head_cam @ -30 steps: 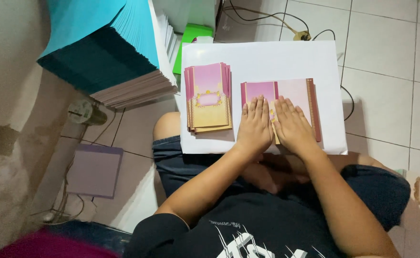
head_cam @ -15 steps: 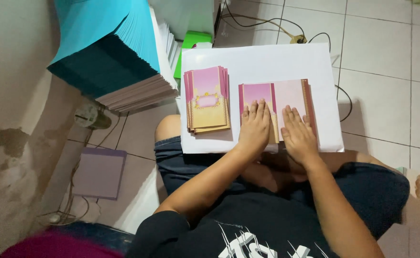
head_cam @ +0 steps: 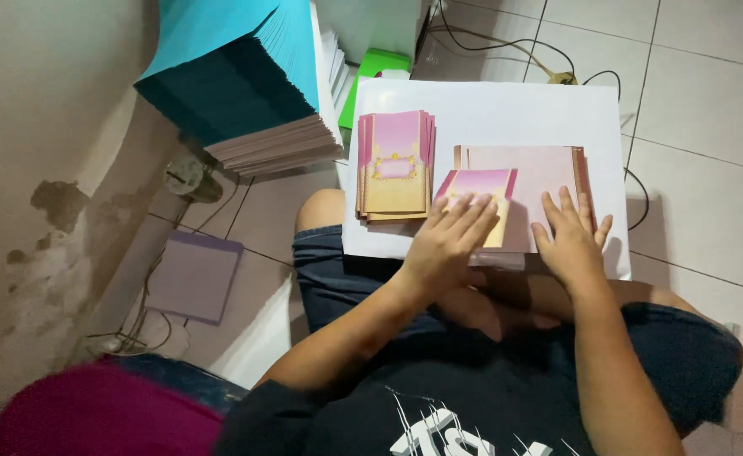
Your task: Sorting, flipping, and stacking printed invitation cards on a flat surface.
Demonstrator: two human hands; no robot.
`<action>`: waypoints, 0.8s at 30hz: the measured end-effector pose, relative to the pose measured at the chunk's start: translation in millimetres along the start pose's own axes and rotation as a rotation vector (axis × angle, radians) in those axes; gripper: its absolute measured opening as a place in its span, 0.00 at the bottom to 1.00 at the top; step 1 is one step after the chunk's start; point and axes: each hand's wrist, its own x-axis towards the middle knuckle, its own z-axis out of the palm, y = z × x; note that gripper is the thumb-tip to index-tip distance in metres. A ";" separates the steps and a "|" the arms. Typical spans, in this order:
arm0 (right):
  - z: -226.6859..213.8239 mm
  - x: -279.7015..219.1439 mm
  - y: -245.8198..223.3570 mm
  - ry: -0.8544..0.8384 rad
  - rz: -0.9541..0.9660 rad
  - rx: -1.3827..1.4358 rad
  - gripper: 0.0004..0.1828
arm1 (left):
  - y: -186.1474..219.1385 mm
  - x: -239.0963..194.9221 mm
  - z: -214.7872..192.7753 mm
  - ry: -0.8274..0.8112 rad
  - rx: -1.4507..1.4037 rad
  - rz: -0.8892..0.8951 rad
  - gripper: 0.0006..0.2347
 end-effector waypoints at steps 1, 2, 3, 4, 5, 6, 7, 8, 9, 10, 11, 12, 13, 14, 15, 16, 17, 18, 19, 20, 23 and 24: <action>6.0 -0.6 5.9 -0.002 -0.001 -0.001 0.34 | -5.9 12.7 -32.5 0.000 0.000 -0.003 0.44; 10.4 0.2 12.1 0.076 0.021 0.013 0.39 | -12.3 27.4 -64.6 0.153 0.036 -0.055 0.29; 14.6 1.0 18.3 0.155 0.044 0.028 0.44 | -18.9 42.1 -96.7 0.307 0.071 -0.107 0.19; 7.5 -0.7 13.4 0.153 0.041 0.026 0.44 | -34.1 41.6 -97.0 0.308 0.073 -0.110 0.19; 0.5 -2.6 8.7 0.132 0.101 0.081 0.49 | -49.3 40.8 -97.1 0.254 0.137 -0.112 0.19; -4.8 -5.4 3.2 0.108 0.160 0.138 0.54 | -64.5 38.2 -98.1 0.197 0.202 -0.114 0.20; -12.8 -10.7 -5.3 0.104 0.157 0.138 0.54 | -79.6 24.1 -84.3 0.195 0.205 -0.118 0.20; -21.5 -15.4 -13.7 0.150 0.149 0.125 0.54 | -95.5 12.2 -70.1 0.081 0.166 -0.127 0.21; -30.6 -19.8 -21.8 0.195 0.141 0.111 0.54 | -111.4 0.7 -55.8 -0.032 0.126 -0.135 0.23; -30.3 -19.3 -22.4 0.196 0.146 0.112 0.54 | -114.4 -6.8 -52.2 -0.034 0.124 -0.132 0.23; -30.0 -18.7 -22.7 0.205 0.154 0.094 0.55 | -117.2 -14.1 -48.4 -0.128 0.096 -0.150 0.23; -30.5 -18.5 -21.5 0.216 0.165 0.076 0.57 | -119.4 -20.1 -43.2 -0.221 0.067 -0.164 0.23; -32.4 -18.7 -24.3 0.220 0.173 0.076 0.57 | -111.0 -11.4 -53.7 -0.221 0.062 -0.157 0.23; -34.2 -19.3 -27.4 0.237 0.171 0.055 0.57 | -102.6 -3.1 -64.6 -0.198 0.025 -0.163 0.24; -35.8 -19.9 -30.5 0.254 0.169 0.033 0.57 | -94.3 4.9 -75.6 -0.175 -0.013 -0.169 0.28; -33.5 -19.4 -29.6 0.252 0.176 0.032 0.57 | -84.4 12.4 -69.5 -0.179 -0.019 -0.166 0.28; -30.9 -19.3 -28.7 0.284 0.160 -0.003 0.55 | -74.2 19.4 -63.5 -0.141 -0.068 -0.140 0.26; -27.4 -18.9 -28.7 0.314 0.140 -0.037 0.53 | -64.3 25.5 -58.6 -0.103 -0.113 -0.116 0.24; -25.8 -21.2 -29.6 0.310 0.144 -0.035 0.53 | -47.9 30.3 -41.5 -0.109 -0.116 -0.115 0.24; -25.2 -21.3 -31.7 0.337 0.135 -0.065 0.51 | -32.7 35.9 -25.3 -0.124 -0.122 -0.095 0.23; -26.6 -21.3 -37.3 0.410 0.107 -0.122 0.50 | 0.4 39.3 19.8 -0.214 -0.126 -0.083 0.24; -28.8 -20.9 -37.0 0.457 0.091 -0.151 0.51 | 10.5 40.1 36.0 -0.286 -0.128 -0.089 0.25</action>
